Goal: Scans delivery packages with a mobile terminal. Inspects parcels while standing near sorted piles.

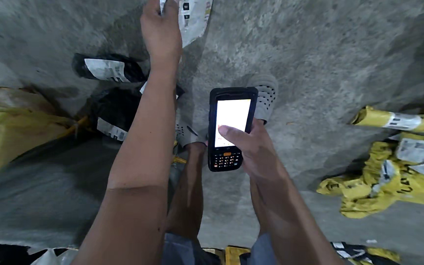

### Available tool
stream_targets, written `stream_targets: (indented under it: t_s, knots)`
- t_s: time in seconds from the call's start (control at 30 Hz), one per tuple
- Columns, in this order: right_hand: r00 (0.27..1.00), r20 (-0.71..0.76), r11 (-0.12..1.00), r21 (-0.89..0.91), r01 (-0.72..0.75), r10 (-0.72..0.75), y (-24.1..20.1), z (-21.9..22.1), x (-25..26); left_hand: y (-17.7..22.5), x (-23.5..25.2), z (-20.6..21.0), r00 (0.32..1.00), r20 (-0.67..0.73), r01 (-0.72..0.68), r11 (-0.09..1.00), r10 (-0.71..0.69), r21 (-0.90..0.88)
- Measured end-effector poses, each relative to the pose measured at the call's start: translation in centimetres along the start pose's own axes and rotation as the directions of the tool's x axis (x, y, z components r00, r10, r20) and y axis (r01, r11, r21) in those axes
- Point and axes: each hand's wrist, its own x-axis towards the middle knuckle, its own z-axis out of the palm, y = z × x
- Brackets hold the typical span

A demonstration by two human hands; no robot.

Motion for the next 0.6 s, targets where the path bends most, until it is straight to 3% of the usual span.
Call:
stream_targets:
  t_s: [0.1, 0.2, 0.43, 0.6]
  knots:
    - [1.0, 0.025, 1.0, 0.025, -0.01, 0.009, 0.2, -0.1, 0.0, -0.2, 0.3, -0.4, 1.0, 0.011, 0.0, 1.0, 0.0, 0.022]
    - [0.991, 0.098, 0.996, 0.023, -0.09, 0.088, -0.3, -0.2, -0.2, -0.7, 1.0, -1.2, 0.998, 0.047, -0.041, 0.996, 0.045, -0.075]
    - [0.936, 0.306, 0.887, 0.364, -0.284, 0.174, 1.2, -1.1, 0.0, -1.1, 1.5, -3.5, 0.984, 0.123, -0.105, 0.978, 0.128, -0.18]
    - [0.938, 0.28, 0.9, 0.324, -0.293, 0.204, 1.0, -0.9, -0.2, -1.3, 1.9, -3.5, 0.979, 0.147, -0.13, 0.987, 0.144, -0.099]
